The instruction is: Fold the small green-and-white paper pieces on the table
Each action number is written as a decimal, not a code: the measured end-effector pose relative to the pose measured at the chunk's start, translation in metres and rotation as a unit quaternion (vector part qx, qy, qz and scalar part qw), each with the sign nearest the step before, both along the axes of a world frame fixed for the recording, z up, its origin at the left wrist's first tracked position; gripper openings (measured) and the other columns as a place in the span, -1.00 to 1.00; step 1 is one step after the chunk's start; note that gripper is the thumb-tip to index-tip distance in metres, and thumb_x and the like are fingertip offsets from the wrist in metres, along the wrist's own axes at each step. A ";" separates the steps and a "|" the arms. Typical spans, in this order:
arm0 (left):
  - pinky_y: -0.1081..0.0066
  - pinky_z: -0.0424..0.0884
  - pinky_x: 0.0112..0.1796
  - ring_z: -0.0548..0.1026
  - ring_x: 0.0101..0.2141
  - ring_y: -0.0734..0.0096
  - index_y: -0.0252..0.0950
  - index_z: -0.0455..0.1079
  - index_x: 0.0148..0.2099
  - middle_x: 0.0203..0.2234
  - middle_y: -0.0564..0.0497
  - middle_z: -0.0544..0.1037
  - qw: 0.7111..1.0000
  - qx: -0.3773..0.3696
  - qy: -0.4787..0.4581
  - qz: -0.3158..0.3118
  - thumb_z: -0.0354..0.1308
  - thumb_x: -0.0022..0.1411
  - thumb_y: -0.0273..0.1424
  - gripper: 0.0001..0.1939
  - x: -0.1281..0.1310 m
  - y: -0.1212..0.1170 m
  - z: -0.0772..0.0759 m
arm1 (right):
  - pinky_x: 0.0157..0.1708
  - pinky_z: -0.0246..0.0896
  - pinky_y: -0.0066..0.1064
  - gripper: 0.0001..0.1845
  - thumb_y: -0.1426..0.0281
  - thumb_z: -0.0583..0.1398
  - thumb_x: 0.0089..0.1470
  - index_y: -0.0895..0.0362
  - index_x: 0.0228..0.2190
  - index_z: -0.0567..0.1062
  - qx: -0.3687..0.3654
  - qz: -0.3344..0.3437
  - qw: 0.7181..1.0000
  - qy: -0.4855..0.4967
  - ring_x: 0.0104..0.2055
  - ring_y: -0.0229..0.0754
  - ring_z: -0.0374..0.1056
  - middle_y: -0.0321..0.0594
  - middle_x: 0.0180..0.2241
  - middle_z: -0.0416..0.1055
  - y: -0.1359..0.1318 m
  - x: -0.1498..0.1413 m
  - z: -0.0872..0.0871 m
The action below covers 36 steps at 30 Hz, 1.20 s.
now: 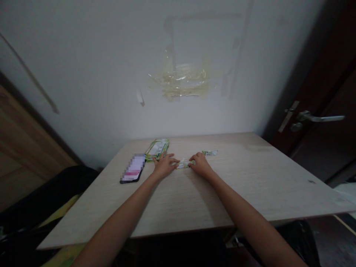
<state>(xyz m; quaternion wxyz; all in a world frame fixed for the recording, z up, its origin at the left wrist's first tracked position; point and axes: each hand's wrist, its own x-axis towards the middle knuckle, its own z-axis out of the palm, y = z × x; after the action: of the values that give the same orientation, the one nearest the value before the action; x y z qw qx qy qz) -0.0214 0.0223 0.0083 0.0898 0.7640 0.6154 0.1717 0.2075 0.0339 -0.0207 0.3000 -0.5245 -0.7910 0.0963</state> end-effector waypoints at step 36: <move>-0.39 -0.25 0.22 0.07 0.32 -0.03 -0.12 0.54 -0.09 0.24 -0.05 0.35 0.992 0.054 -0.087 0.072 0.26 0.13 -0.34 -0.75 0.031 -0.005 -0.017 | 0.04 0.14 -0.22 -0.72 0.48 0.32 -0.12 0.18 -0.26 0.57 -0.054 -0.034 0.992 0.111 -0.02 -0.02 0.31 -0.09 -0.19 0.49 0.004 -0.005 -0.002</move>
<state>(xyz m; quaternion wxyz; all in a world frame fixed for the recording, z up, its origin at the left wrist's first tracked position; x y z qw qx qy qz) 0.0093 0.0169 -0.0084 0.0888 0.7040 0.6482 0.2763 0.2025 0.0381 -0.0229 0.3600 -0.5524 -0.7284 0.1861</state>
